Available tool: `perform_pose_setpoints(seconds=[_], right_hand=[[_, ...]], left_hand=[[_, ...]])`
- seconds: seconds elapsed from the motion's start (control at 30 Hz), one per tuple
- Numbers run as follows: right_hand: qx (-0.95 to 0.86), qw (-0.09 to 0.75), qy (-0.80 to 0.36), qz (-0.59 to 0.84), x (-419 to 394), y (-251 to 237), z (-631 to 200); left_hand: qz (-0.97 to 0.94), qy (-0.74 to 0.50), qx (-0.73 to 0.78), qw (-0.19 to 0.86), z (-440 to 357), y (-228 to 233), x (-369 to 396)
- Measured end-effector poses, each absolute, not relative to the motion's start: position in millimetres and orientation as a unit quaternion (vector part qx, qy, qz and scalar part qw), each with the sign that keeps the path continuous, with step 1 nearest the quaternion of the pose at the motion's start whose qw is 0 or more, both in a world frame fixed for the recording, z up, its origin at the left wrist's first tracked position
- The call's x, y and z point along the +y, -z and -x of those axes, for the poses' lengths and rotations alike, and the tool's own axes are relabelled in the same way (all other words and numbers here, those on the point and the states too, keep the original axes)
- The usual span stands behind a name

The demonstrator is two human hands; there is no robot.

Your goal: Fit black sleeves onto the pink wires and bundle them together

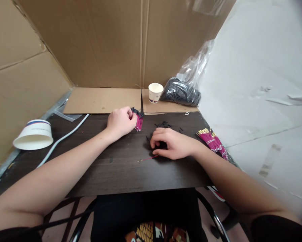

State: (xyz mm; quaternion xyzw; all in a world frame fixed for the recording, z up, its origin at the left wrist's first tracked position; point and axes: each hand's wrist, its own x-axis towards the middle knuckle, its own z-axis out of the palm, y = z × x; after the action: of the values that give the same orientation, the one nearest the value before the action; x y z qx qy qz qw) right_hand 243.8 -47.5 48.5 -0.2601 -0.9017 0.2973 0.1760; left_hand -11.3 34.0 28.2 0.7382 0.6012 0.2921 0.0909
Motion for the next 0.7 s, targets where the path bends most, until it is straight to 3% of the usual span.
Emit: perform_pose_setpoints(seconds=[0.17,0.5,0.6,0.7], right_hand=[[-0.914,0.145,-0.307,0.223,-57.3,-42.7,-231.7],[-0.947,0.078,-0.168,0.264,-72.2,-40.2,-217.6],[-0.944,0.11,-0.178,0.256,-73.0,-40.9,-216.8],[-0.926,0.197,-0.215,0.24,-71.8,-44.2,-219.3]], left_hand=[[-0.742,-0.258,0.615,0.076,10.4,-28.4,34.5],[-0.752,-0.294,0.589,0.025,9.2,-20.9,34.9],[-0.791,-0.355,0.498,-0.003,7.3,-19.1,26.4],[-0.856,-0.376,0.353,0.013,4.3,-14.7,18.1]])
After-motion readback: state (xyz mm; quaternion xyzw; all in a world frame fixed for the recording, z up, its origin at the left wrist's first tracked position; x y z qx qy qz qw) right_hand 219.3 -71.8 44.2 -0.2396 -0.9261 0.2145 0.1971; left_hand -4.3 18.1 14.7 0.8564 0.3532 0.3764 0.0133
